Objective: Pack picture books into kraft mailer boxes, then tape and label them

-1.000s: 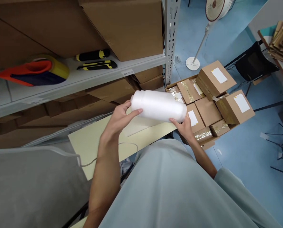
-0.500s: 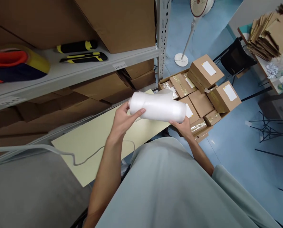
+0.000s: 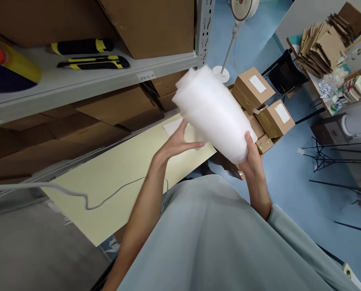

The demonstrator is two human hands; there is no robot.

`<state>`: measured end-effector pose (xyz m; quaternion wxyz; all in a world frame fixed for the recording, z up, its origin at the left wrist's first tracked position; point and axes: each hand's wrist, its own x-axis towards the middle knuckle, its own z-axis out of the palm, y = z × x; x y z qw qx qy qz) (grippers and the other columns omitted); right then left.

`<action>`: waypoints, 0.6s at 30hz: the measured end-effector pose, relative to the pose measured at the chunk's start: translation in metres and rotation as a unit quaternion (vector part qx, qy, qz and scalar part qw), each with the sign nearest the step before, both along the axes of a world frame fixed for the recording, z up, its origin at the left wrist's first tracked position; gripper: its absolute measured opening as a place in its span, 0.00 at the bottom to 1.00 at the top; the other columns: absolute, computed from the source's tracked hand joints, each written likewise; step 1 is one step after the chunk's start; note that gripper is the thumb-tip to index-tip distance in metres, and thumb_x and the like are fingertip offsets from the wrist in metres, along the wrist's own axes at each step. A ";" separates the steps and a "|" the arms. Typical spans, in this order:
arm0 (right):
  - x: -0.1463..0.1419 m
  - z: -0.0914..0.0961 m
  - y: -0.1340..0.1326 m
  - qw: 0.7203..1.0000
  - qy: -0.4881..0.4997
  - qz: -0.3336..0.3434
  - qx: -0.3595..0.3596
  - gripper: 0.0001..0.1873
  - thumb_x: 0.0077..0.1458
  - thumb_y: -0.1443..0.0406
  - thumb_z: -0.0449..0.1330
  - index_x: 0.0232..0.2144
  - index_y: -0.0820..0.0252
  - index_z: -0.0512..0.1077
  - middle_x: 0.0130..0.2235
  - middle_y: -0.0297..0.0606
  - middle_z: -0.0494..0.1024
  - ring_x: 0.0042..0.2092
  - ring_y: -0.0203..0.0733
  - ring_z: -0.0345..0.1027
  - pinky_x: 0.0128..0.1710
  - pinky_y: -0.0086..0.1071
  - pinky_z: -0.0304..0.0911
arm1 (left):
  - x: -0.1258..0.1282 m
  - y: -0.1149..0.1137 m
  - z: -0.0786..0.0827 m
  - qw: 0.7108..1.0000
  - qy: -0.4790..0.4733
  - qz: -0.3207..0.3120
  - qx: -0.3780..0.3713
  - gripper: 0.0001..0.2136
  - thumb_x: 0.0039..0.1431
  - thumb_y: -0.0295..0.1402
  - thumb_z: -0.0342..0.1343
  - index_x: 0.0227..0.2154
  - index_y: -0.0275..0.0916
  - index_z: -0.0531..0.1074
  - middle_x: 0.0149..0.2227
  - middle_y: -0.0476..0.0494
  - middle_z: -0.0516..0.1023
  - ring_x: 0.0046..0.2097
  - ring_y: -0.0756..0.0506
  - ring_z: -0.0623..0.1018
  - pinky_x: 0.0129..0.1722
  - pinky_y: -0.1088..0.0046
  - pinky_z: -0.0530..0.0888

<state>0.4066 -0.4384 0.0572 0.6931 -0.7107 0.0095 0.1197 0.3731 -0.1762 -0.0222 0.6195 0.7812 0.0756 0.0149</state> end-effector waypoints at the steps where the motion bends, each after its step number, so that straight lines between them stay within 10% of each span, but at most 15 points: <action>1: 0.004 0.005 -0.002 1.000 -0.003 0.007 -0.003 0.41 0.64 0.33 0.63 0.63 0.55 0.77 0.54 0.47 0.85 0.64 0.62 0.77 0.57 0.54 0.81 | 0.009 -0.010 -0.004 0.999 0.014 -0.036 0.000 0.51 0.42 0.56 0.78 0.70 0.46 0.71 0.72 0.33 0.73 0.75 0.26 0.67 0.77 0.45 0.59; 7: 0.046 0.007 -0.033 0.999 0.038 0.002 0.037 0.36 0.66 0.32 0.58 0.58 0.48 0.79 0.60 0.41 0.84 0.68 0.58 0.73 0.58 0.54 0.80 | 0.027 -0.028 -0.024 0.978 0.142 -0.148 -0.040 0.25 0.48 0.58 0.70 0.37 0.41 0.86 0.41 0.41 0.87 0.45 0.32 0.84 0.52 0.53 0.80; 12: 0.092 -0.031 -0.069 0.996 0.078 -0.028 0.035 0.32 0.63 0.36 0.61 0.53 0.52 0.81 0.52 0.43 0.87 0.62 0.57 0.78 0.58 0.56 0.79 | 0.007 0.008 -0.029 0.926 0.247 -0.281 -0.048 0.22 0.40 0.58 0.75 0.24 0.44 0.82 0.28 0.43 0.82 0.28 0.40 0.79 0.24 0.68 0.72; 18: 0.135 -0.096 -0.084 0.995 0.031 -0.006 -0.096 0.28 0.56 0.46 0.70 0.51 0.56 0.80 0.47 0.44 0.89 0.56 0.54 0.79 0.56 0.52 0.79 | 0.006 0.034 -0.036 0.905 0.367 -0.164 -0.137 0.32 0.30 0.65 0.77 0.32 0.45 0.84 0.31 0.42 0.84 0.28 0.39 0.79 0.24 0.64 0.74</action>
